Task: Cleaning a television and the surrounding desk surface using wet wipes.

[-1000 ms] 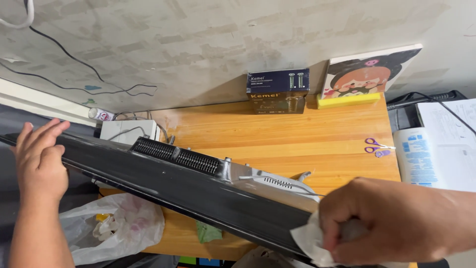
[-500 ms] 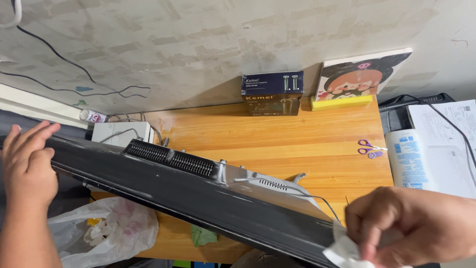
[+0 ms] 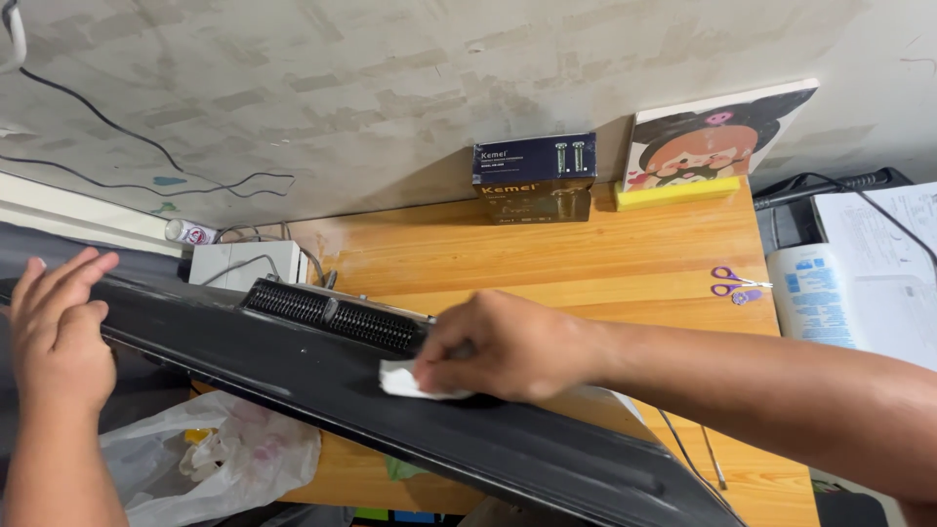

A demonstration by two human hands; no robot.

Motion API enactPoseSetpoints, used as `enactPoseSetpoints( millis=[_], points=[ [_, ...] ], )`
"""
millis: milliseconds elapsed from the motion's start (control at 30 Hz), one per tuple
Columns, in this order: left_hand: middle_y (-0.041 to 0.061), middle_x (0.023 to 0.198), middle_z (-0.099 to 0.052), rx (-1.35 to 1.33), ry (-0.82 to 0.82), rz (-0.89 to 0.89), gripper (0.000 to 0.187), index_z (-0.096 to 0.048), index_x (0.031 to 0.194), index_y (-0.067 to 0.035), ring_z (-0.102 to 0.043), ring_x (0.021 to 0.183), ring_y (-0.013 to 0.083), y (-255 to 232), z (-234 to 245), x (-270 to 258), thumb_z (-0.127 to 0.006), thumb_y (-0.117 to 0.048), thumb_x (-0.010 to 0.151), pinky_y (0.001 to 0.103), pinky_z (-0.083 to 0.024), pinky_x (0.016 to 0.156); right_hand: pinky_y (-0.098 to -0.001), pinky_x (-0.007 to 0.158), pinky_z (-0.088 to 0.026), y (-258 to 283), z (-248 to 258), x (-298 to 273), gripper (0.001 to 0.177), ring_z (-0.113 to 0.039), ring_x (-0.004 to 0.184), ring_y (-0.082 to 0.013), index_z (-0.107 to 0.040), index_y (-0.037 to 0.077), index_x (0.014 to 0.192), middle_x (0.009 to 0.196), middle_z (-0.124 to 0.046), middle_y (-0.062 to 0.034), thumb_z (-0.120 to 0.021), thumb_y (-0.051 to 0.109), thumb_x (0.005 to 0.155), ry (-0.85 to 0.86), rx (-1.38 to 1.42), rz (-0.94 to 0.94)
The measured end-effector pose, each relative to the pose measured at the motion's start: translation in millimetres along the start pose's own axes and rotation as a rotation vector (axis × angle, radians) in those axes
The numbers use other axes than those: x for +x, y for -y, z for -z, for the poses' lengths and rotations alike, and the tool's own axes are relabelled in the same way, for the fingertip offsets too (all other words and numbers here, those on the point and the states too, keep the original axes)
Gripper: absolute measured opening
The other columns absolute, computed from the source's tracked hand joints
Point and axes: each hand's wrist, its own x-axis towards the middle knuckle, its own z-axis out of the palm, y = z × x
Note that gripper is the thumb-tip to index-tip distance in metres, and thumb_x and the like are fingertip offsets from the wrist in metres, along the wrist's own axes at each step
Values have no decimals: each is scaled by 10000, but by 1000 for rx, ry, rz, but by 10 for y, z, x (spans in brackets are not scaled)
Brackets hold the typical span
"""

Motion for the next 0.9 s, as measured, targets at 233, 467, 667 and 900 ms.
enactPoseSetpoints(
  millis=[233, 467, 667, 900],
  points=[
    [126, 1413, -623, -9, -2, 44, 453, -671, 1306, -124, -448, 1435, 454, -123, 33, 50, -502, -16, 899, 497, -299, 1241, -290, 720, -590, -92, -74, 458, 227, -738, 778, -121, -791, 89, 1034, 887, -808, -57, -742, 260, 892, 14, 2, -42],
    [106, 1427, -628, -4, 2, 60, 470, -673, 1328, -148, -446, 1455, 447, -56, -9, -3, -494, -13, 915, 496, -300, 1246, -314, 738, -597, -132, -176, 754, 201, -758, 788, -156, -799, 97, 999, 890, -805, -75, -753, 246, 873, -33, -65, 35],
    [75, 1460, -637, 15, 27, 42, 462, -686, 1353, -154, -432, 1451, 405, 290, -94, -138, -477, -6, 968, 462, -291, 1304, -319, 741, -600, -165, -186, 846, 190, -763, 777, -174, -809, 103, 969, 872, -802, -75, -774, 248, 850, -44, -107, 63],
    [85, 1458, -635, 21, 39, 63, 470, -686, 1348, -150, -439, 1498, 419, 264, -85, -120, -468, -18, 954, 484, -283, 1329, -291, 710, -619, -102, -61, 539, 204, -767, 748, -144, -809, 90, 948, 869, -805, -63, -766, 268, 857, -5, -75, 15]
  ],
)
